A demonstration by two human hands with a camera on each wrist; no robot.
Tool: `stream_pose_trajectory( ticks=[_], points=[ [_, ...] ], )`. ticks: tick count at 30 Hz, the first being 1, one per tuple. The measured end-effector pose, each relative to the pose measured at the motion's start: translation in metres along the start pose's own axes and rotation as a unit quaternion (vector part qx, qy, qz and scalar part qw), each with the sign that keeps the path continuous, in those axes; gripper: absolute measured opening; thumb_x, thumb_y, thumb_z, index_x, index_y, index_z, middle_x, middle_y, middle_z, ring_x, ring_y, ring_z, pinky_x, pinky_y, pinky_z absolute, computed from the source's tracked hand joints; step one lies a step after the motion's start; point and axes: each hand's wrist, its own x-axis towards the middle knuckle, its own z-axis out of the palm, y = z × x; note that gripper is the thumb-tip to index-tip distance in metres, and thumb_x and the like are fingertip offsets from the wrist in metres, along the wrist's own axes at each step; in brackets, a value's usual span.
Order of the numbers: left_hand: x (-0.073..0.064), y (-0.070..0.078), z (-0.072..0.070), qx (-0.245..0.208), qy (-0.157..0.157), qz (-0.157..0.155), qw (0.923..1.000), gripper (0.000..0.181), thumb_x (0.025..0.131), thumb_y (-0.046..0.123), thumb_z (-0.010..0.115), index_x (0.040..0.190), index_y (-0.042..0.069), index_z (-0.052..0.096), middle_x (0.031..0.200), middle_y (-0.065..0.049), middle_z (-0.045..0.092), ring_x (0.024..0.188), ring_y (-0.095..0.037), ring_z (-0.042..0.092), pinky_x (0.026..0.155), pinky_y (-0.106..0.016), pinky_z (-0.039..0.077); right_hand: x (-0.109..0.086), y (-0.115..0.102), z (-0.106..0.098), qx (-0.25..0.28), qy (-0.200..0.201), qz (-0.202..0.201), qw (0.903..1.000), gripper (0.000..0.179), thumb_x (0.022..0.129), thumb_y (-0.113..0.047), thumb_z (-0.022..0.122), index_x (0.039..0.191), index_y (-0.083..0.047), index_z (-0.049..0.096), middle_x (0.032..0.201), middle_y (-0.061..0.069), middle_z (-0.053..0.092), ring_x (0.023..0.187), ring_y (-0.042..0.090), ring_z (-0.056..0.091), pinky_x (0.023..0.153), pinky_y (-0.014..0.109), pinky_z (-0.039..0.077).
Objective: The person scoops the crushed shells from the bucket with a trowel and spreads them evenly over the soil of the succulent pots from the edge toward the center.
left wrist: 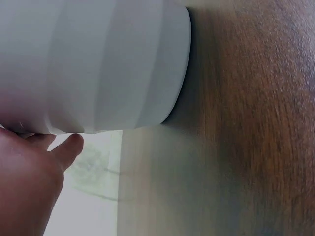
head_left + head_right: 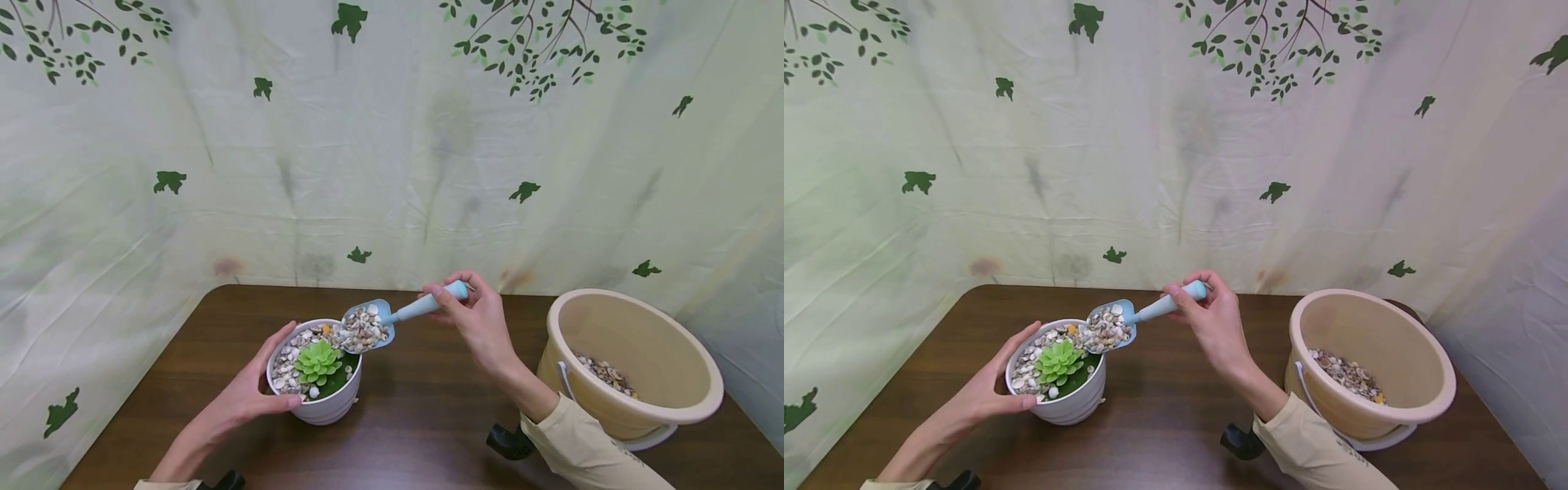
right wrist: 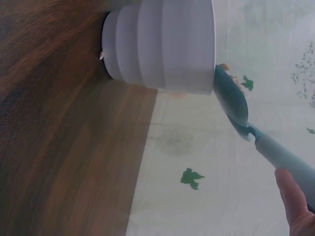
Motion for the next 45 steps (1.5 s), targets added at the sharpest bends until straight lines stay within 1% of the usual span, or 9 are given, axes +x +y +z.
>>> stream_pose_trajectory(
  ticks=[2,5,10,14,22,27,30,37,45],
  points=[
    [0.0004,0.0004,-0.0003,0.002,0.003,-0.001,1.0,0.096,0.078,0.008,0.077,0.156,0.027,0.024,0.152,-0.017,0.027,0.125,-0.017,0.042,0.093,-0.023,0.04,-0.0002,-0.0003,-0.0001,-0.001,0.001,-0.002,1.0,0.022,0.093,-0.004,0.067,0.102,0.005,0.05,0.107,0.036,0.063,0.097,0.033,0.068,0.079,0.047,0.054],
    [0.0015,0.0014,0.0005,-0.003,0.005,-0.005,1.0,0.095,0.078,0.008,0.077,0.156,0.026,0.024,0.15,-0.018,0.028,0.123,-0.023,0.044,0.092,-0.023,0.042,-0.0004,-0.0011,0.0001,-0.005,0.005,-0.005,1.0,0.022,0.093,-0.006,0.068,0.102,0.004,0.05,0.106,0.033,0.065,0.097,0.033,0.068,0.079,0.049,0.053],
    [0.0019,0.0013,0.0023,-0.006,0.009,-0.005,0.9999,0.096,0.078,0.008,0.078,0.155,0.025,0.023,0.15,-0.018,0.028,0.125,-0.028,0.042,0.093,-0.022,0.041,-0.0016,-0.0025,0.0009,-0.019,0.011,-0.009,0.9997,0.024,0.092,-0.009,0.07,0.101,0.003,0.051,0.105,0.031,0.067,0.096,0.032,0.069,0.08,0.052,0.052],
    [0.0002,-0.0007,0.0034,0.008,0.015,-0.004,0.9999,0.099,0.077,0.009,0.079,0.155,0.029,0.023,0.15,-0.015,0.029,0.127,-0.025,0.04,0.095,-0.021,0.039,-0.0035,-0.0036,0.0018,-0.025,0.01,-0.009,0.9996,0.026,0.092,-0.009,0.07,0.102,0.004,0.05,0.106,0.032,0.066,0.097,0.031,0.069,0.079,0.049,0.053],
    [-0.0015,-0.0011,0.0051,0.047,0.022,0.019,0.9985,0.102,0.074,0.011,0.082,0.156,0.03,0.023,0.151,-0.012,0.028,0.13,-0.036,0.033,0.096,-0.02,0.035,-0.0043,-0.0032,0.0052,-0.03,0.006,-0.017,0.9994,0.024,0.091,-0.007,0.07,0.101,0.004,0.051,0.104,0.03,0.067,0.096,0.031,0.069,0.079,0.048,0.054],
    [-0.0023,-0.0018,0.0043,0.018,0.011,0.008,0.9997,0.1,0.076,0.009,0.079,0.156,0.025,0.022,0.153,-0.014,0.026,0.128,-0.037,0.036,0.094,-0.022,0.039,-0.0043,-0.0026,0.0073,-0.033,0.0,-0.02,0.9993,0.024,0.09,-0.005,0.07,0.101,0.004,0.051,0.103,0.03,0.067,0.093,0.033,0.069,0.079,0.051,0.052],
    [-0.0026,-0.0011,0.0034,0.008,0.005,0.005,0.9999,0.098,0.078,0.009,0.077,0.157,0.024,0.021,0.154,-0.015,0.025,0.129,-0.038,0.035,0.094,-0.023,0.039,-0.0045,-0.0039,0.0074,-0.038,0.005,-0.019,0.9991,0.025,0.09,-0.007,0.071,0.101,0.004,0.052,0.102,0.027,0.068,0.093,0.032,0.069,0.079,0.05,0.053],
    [-0.003,0.0022,0.0025,0.017,0.007,0.004,0.9998,0.097,0.078,0.011,0.078,0.156,0.028,0.023,0.154,-0.016,0.026,0.128,-0.029,0.038,0.094,-0.022,0.039,-0.0043,-0.005,0.0072,-0.041,0.007,-0.02,0.9989,0.025,0.091,-0.008,0.071,0.103,0.003,0.051,0.102,0.021,0.07,0.097,0.03,0.069,0.079,0.049,0.053],
    [-0.0029,0.0004,0.002,0.012,0.006,-0.004,0.9999,0.097,0.078,0.011,0.078,0.156,0.029,0.023,0.154,-0.015,0.025,0.129,-0.032,0.037,0.095,-0.021,0.038,-0.0036,-0.0037,0.0065,-0.046,-0.002,-0.021,0.9987,0.025,0.091,-0.007,0.07,0.102,0.004,0.051,0.103,0.024,0.069,0.095,0.031,0.069,0.078,0.047,0.054]
  ],
)
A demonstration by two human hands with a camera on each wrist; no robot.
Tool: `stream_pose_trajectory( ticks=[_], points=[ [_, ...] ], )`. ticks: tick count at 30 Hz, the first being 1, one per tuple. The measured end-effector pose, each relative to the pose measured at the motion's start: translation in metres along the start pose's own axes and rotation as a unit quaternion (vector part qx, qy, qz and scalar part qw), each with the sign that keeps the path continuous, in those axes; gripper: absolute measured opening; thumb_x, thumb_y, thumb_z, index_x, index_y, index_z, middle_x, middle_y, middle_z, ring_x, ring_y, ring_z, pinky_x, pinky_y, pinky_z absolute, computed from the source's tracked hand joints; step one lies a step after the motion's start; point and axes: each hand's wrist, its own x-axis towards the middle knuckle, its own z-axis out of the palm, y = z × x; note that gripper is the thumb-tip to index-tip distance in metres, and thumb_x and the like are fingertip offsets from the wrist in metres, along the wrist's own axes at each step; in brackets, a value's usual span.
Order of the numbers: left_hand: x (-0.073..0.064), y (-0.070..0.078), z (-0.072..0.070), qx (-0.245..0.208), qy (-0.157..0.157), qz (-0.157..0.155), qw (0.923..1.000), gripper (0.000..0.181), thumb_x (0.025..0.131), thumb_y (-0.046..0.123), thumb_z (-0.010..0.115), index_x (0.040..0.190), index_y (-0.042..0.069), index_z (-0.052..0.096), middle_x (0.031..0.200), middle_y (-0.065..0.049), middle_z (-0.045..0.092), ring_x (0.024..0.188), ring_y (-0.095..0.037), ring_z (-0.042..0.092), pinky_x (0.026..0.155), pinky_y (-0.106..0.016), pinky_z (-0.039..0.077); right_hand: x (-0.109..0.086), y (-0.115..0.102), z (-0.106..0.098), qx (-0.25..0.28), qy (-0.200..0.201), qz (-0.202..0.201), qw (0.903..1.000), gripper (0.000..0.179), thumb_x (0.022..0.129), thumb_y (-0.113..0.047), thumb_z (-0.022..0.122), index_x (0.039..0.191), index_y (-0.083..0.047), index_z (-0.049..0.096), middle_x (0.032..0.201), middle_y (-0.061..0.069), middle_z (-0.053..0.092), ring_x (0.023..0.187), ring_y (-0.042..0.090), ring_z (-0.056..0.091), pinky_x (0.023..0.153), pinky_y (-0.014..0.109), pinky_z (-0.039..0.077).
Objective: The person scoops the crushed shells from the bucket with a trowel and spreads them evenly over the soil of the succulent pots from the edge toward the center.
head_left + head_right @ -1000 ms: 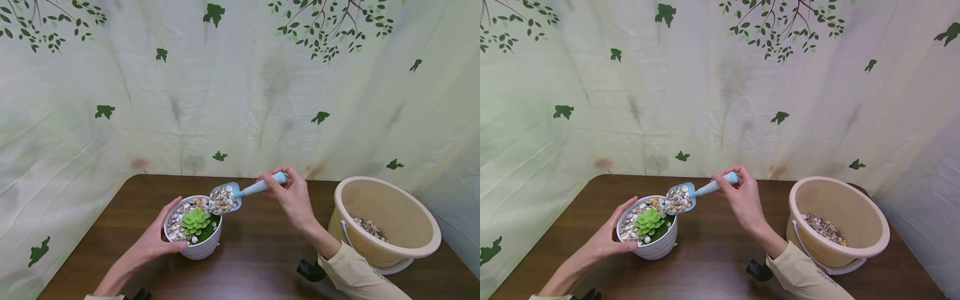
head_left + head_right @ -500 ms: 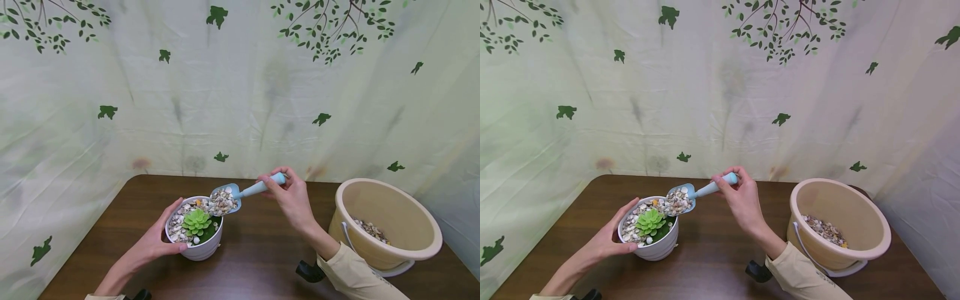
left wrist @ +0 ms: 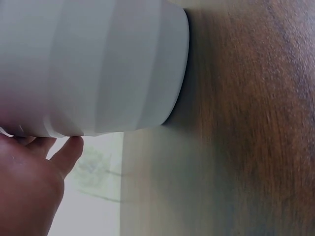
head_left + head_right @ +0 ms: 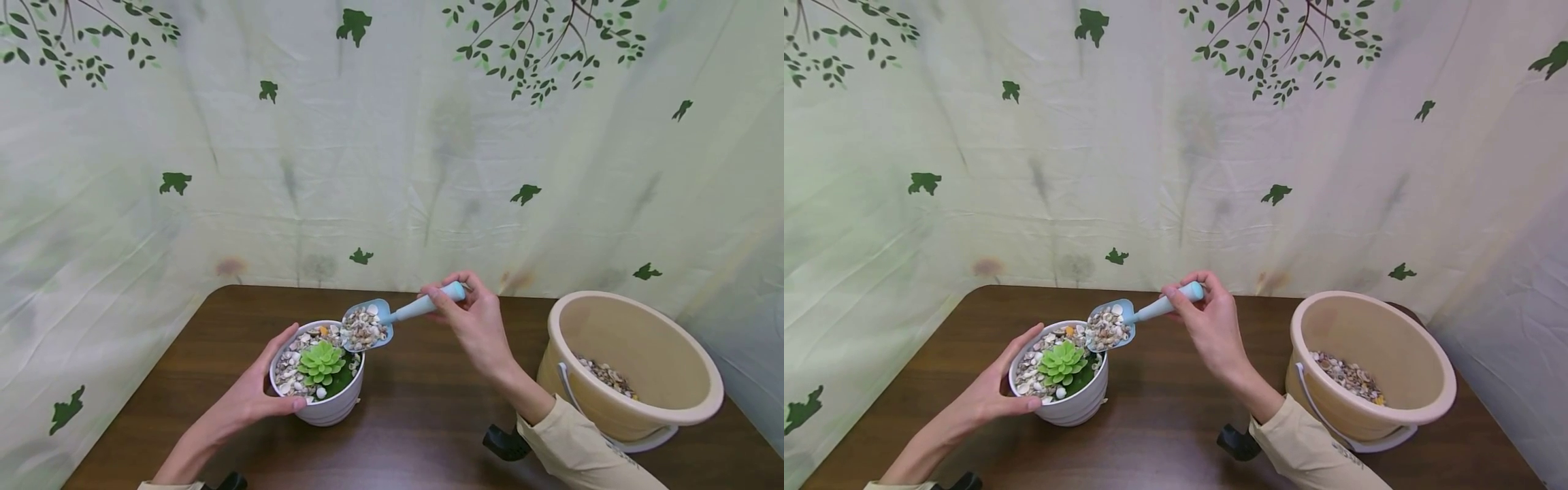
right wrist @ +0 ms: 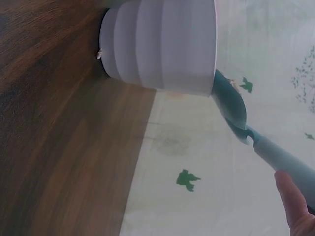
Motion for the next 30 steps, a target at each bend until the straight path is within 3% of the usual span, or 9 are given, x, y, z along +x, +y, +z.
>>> stream_pose_trajectory(
  ticks=[5,17,22,25,30],
  points=[
    [-0.0002,-0.0007,0.0006,-0.002,0.004,-0.008,1.0,0.098,0.078,0.011,0.078,0.156,0.031,0.022,0.153,-0.014,0.025,0.127,-0.026,0.04,0.095,-0.02,0.037,-0.0002,-0.0015,-0.0012,-0.003,0.0,-0.007,1.0,0.026,0.091,-0.009,0.07,0.103,0.004,0.051,0.104,0.024,0.068,0.096,0.031,0.069,0.078,0.047,0.054],
    [-0.0013,0.0025,0.0067,0.046,0.02,0.016,0.9986,0.105,0.073,0.013,0.083,0.156,0.029,0.021,0.151,-0.011,0.026,0.128,-0.036,0.032,0.094,-0.022,0.037,-0.001,-0.0019,0.0005,-0.006,-0.003,-0.015,0.9999,0.026,0.091,-0.01,0.071,0.102,0.004,0.051,0.106,0.029,0.066,0.1,0.035,0.067,0.079,0.045,0.054],
    [-0.0026,0.0021,0.0043,0.001,0.003,-0.01,0.9999,0.101,0.078,0.01,0.079,0.157,0.027,0.019,0.154,-0.014,0.021,0.128,-0.036,0.035,0.092,-0.023,0.041,-0.0009,-0.0006,0.0008,-0.007,-0.002,-0.019,0.9998,0.026,0.091,-0.009,0.07,0.102,0.004,0.051,0.105,0.027,0.067,0.1,0.036,0.067,0.08,0.047,0.054],
    [-0.003,0.0017,0.0033,-0.015,-0.001,-0.007,0.9999,0.099,0.078,0.008,0.078,0.157,0.025,0.019,0.154,-0.018,0.022,0.127,-0.034,0.038,0.092,-0.022,0.041,-0.0013,0.0002,0.0005,-0.006,0.0,-0.019,0.9998,0.026,0.091,-0.009,0.07,0.102,0.005,0.051,0.105,0.026,0.067,0.099,0.034,0.068,0.08,0.051,0.053],
    [-0.0041,0.002,0.0031,-0.009,0.006,0.009,0.9999,0.1,0.077,0.008,0.079,0.156,0.027,0.022,0.152,-0.018,0.026,0.125,-0.019,0.043,0.094,-0.019,0.038,-0.0027,-0.0002,0.0002,-0.003,0.003,-0.017,0.9998,0.026,0.091,-0.01,0.07,0.103,0.004,0.052,0.104,0.024,0.068,0.098,0.032,0.068,0.08,0.051,0.052]
  ],
)
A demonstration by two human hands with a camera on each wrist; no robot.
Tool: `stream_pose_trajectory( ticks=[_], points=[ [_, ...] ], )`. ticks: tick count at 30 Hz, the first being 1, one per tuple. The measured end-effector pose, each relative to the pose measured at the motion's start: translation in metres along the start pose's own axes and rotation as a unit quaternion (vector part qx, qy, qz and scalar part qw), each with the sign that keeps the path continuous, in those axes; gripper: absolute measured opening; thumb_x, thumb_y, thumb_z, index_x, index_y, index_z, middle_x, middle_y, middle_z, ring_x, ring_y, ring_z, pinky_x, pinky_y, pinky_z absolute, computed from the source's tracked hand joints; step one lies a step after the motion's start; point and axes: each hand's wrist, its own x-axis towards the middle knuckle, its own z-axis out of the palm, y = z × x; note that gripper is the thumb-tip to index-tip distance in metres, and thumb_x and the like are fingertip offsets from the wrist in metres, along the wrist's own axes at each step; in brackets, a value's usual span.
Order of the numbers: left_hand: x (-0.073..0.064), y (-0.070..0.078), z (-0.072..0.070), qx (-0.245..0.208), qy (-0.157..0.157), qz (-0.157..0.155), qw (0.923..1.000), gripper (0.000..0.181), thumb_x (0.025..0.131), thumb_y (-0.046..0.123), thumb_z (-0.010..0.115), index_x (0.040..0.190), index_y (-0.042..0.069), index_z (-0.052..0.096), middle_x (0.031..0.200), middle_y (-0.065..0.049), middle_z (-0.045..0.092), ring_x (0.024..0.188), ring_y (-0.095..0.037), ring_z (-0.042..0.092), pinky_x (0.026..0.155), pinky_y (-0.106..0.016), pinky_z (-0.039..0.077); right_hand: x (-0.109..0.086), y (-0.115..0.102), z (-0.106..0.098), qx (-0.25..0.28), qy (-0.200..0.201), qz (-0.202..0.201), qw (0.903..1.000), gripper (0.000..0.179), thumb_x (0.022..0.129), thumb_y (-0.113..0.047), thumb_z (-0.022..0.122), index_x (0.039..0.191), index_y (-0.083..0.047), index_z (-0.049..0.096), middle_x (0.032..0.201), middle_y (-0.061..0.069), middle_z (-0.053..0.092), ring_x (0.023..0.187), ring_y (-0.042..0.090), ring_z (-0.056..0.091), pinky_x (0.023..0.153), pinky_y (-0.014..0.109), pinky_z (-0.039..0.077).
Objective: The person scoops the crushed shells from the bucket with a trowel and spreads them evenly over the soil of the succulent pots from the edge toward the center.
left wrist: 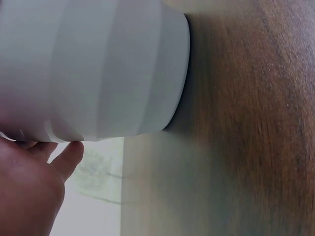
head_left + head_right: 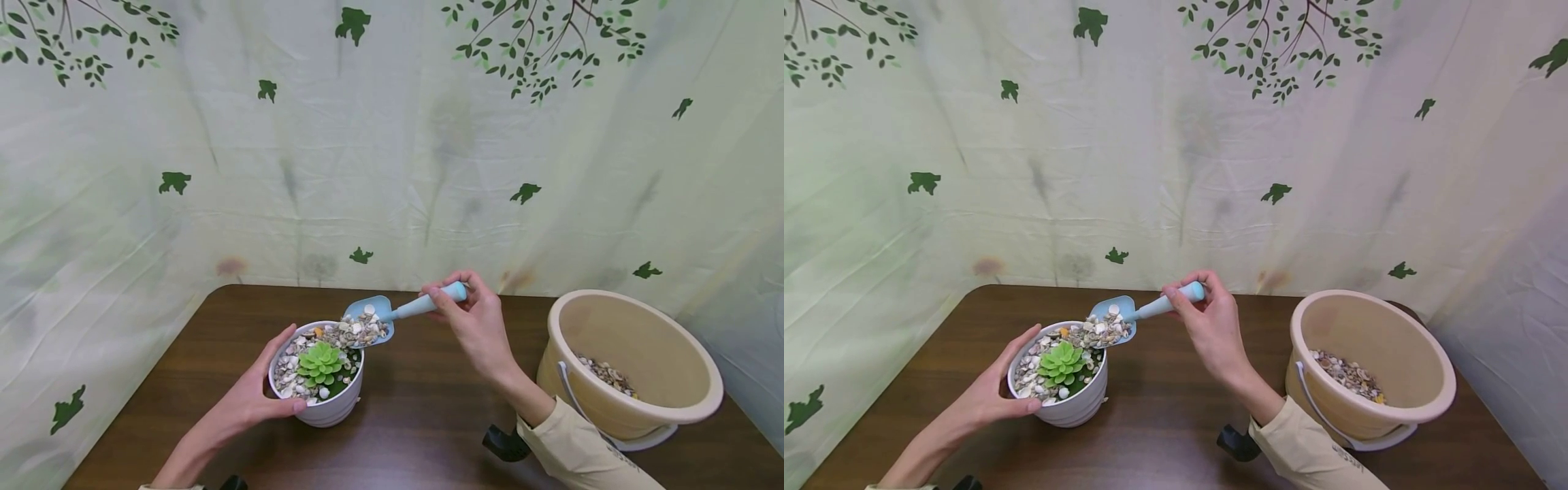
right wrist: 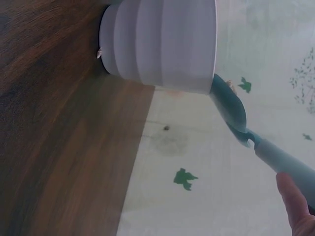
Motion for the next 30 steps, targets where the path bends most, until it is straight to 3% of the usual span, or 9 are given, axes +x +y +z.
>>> stream_pose_trajectory(
  ticks=[4,17,23,30],
  points=[
    [-0.001,0.002,0.001,0.0,0.003,-0.003,1.0,0.099,0.077,0.008,0.079,0.156,0.027,0.022,0.152,-0.018,0.027,0.124,-0.017,0.044,0.094,-0.02,0.039,-0.002,0.0,-0.001,-0.005,0.002,0.0,1.0,0.027,0.091,-0.01,0.071,0.102,0.004,0.052,0.104,0.026,0.067,0.097,0.032,0.068,0.079,0.047,0.054],
    [-0.001,0.001,0.004,0.015,0.012,-0.009,0.9998,0.1,0.077,0.01,0.08,0.156,0.025,0.02,0.152,-0.016,0.028,0.127,-0.035,0.037,0.095,-0.021,0.038,-0.008,-0.002,-0.001,-0.01,-0.003,-0.016,0.9998,0.024,0.091,-0.007,0.07,0.1,0.006,0.052,0.102,0.025,0.068,0.097,0.033,0.068,0.079,0.045,0.054],
    [-0.002,0.004,0.006,0.017,0.021,-0.008,0.9996,0.105,0.075,0.01,0.081,0.157,0.026,0.018,0.152,-0.017,0.024,0.128,-0.037,0.035,0.094,-0.021,0.038,-0.009,-0.003,-0.002,-0.003,-0.005,-0.019,0.9998,0.023,0.091,-0.005,0.069,0.1,0.006,0.051,0.103,0.027,0.067,0.098,0.035,0.068,0.08,0.045,0.054],
    [-0.001,0.003,0.009,0.054,0.041,0.001,0.9977,0.108,0.071,0.014,0.085,0.156,0.022,0.021,0.151,-0.013,0.026,0.13,-0.034,0.031,0.095,-0.016,0.033,-0.011,-0.004,-0.001,-0.011,-0.003,-0.027,0.9996,0.023,0.09,-0.006,0.071,0.1,0.005,0.053,0.102,0.024,0.068,0.101,0.039,0.066,0.08,0.047,0.053]
  ],
)
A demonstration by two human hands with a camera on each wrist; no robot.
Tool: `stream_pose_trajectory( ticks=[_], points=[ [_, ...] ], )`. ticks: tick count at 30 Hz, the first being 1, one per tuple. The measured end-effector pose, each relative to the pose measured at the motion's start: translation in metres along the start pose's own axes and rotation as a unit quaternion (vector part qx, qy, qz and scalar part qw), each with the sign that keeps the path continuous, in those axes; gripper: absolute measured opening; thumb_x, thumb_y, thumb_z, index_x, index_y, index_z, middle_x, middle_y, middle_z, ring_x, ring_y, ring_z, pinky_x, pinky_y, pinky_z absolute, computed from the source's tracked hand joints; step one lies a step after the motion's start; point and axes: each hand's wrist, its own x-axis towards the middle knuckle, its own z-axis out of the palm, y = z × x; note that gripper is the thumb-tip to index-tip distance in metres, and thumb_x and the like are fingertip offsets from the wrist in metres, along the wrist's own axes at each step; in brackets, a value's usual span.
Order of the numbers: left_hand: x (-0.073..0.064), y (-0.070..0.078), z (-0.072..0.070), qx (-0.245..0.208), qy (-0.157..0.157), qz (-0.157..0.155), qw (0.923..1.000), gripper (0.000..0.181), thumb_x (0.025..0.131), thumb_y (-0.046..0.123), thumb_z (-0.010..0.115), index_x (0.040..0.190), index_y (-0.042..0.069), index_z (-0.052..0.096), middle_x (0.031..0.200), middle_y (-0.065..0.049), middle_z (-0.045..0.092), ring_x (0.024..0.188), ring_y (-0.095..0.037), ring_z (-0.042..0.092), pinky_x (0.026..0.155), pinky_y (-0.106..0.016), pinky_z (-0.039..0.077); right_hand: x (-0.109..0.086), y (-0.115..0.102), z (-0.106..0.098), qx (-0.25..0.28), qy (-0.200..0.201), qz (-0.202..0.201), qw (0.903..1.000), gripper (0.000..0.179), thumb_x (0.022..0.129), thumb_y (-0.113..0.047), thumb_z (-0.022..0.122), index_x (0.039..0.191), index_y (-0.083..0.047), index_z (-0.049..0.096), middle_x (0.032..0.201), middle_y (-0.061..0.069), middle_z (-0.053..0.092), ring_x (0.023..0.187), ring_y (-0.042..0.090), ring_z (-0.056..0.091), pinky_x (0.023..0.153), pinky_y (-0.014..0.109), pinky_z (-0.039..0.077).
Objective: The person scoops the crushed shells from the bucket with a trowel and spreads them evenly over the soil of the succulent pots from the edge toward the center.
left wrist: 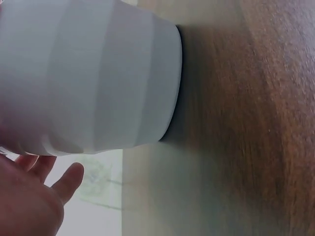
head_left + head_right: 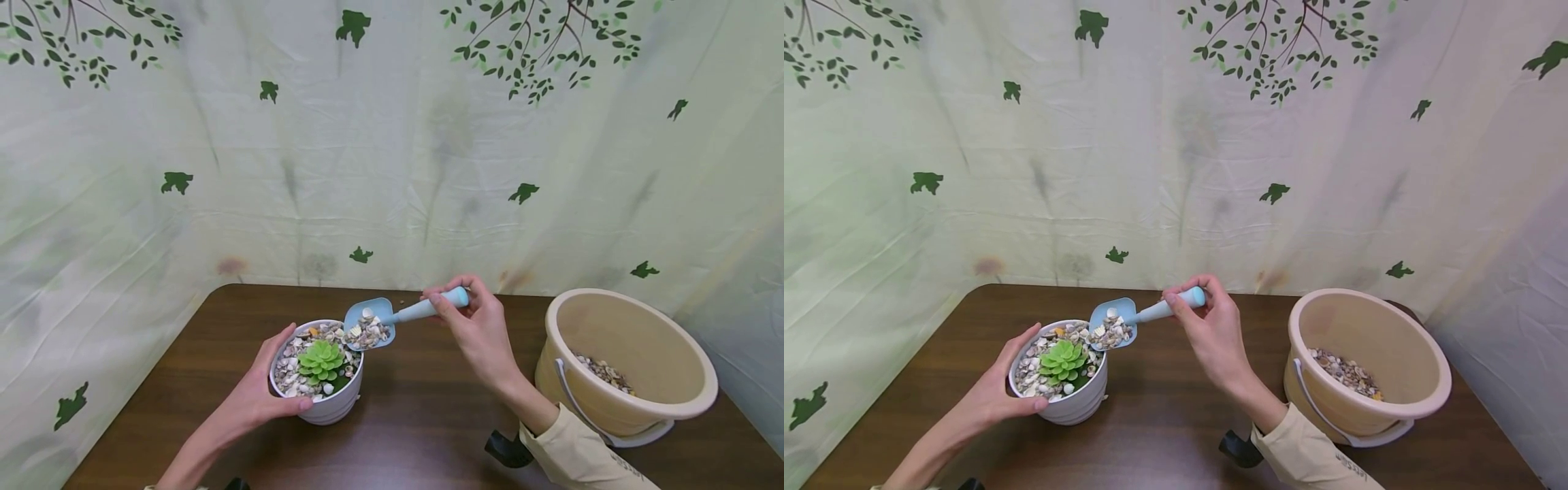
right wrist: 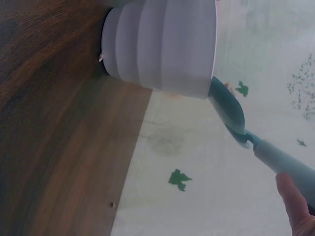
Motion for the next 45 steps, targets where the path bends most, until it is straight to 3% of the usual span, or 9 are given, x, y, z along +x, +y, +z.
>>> stream_pose_trajectory(
  ticks=[3,6,10,14,23,31,37,45],
  points=[
    [0.0,-0.001,-0.001,0.005,-0.002,-0.001,1.0,0.105,0.072,0.015,0.084,0.156,0.022,0.021,0.152,-0.012,0.026,0.131,-0.033,0.03,0.095,-0.016,0.032,-0.001,-0.001,0.001,-0.005,0.0,-0.003,1.0,0.022,0.09,-0.005,0.071,0.1,0.005,0.053,0.102,0.023,0.068,0.1,0.035,0.067,0.08,0.045,0.054],
    [-0.001,-0.002,-0.002,-0.027,-0.017,-0.005,0.9995,0.101,0.077,0.012,0.08,0.157,0.022,0.02,0.154,-0.014,0.023,0.131,-0.032,0.033,0.095,-0.017,0.035,-0.002,-0.002,0.002,-0.007,-0.001,-0.01,0.9999,0.021,0.089,-0.003,0.071,0.1,0.005,0.054,0.102,0.023,0.068,0.099,0.033,0.068,0.079,0.044,0.054],
    [-0.001,-0.003,-0.005,-0.073,-0.029,-0.007,0.9969,0.095,0.081,0.007,0.075,0.157,0.02,0.02,0.154,-0.019,0.021,0.126,-0.019,0.041,0.092,-0.021,0.042,-0.004,-0.005,0.004,-0.014,-0.003,-0.021,0.9997,0.019,0.089,-0.001,0.07,0.099,0.005,0.055,0.102,0.022,0.068,0.097,0.032,0.068,0.078,0.041,0.055],
    [-0.002,-0.002,-0.005,-0.071,-0.024,-0.009,0.9971,0.094,0.08,0.007,0.076,0.156,0.021,0.022,0.152,-0.02,0.024,0.123,-0.01,0.043,0.092,-0.021,0.042,-0.005,-0.006,0.005,-0.03,-0.003,-0.029,0.9991,0.019,0.09,-0.002,0.07,0.1,0.004,0.056,0.101,0.02,0.069,0.094,0.03,0.068,0.077,0.038,0.056],
    [-0.003,-0.001,-0.003,-0.058,-0.013,-0.011,0.9982,0.103,0.076,0.008,0.079,0.156,0.03,0.019,0.154,-0.014,0.024,0.129,-0.03,0.036,0.094,-0.021,0.038,-0.005,-0.008,0.005,-0.049,0.001,-0.036,0.9981,0.018,0.089,-0.004,0.071,0.099,0.001,0.058,0.1,0.016,0.071,0.09,0.028,0.068,0.077,0.038,0.056],
    [-0.002,-0.002,-0.001,0.029,0.004,0.012,0.9995,0.107,0.07,0.016,0.085,0.156,0.026,0.022,0.15,-0.011,0.027,0.13,-0.032,0.031,0.095,-0.018,0.032,-0.005,-0.009,0.008,-0.053,-0.001,-0.041,0.9977,0.017,0.089,-0.003,0.071,0.099,0.001,0.058,0.1,0.015,0.071,0.088,0.028,0.067,0.076,0.036,0.056],
    [-0.006,-0.001,-0.003,-0.025,-0.016,-0.016,0.9994,0.099,0.079,0.013,0.078,0.157,0.029,0.019,0.155,-0.012,0.024,0.132,-0.03,0.032,0.096,-0.018,0.034,-0.005,-0.01,0.008,-0.06,-0.003,-0.047,0.9971,0.017,0.089,-0.004,0.071,0.1,0.0,0.059,0.1,0.014,0.071,0.087,0.029,0.067,0.075,0.036,0.056],
    [-0.006,-0.001,-0.003,-0.058,-0.022,-0.012,0.998,0.095,0.08,0.01,0.076,0.156,0.024,0.02,0.153,-0.018,0.026,0.129,-0.034,0.037,0.095,-0.02,0.038,-0.005,-0.01,0.011,-0.061,-0.001,-0.055,0.9966,0.017,0.09,-0.004,0.071,0.1,0.0,0.058,0.099,0.013,0.071,0.087,0.027,0.067,0.075,0.034,0.056]
  ],
)
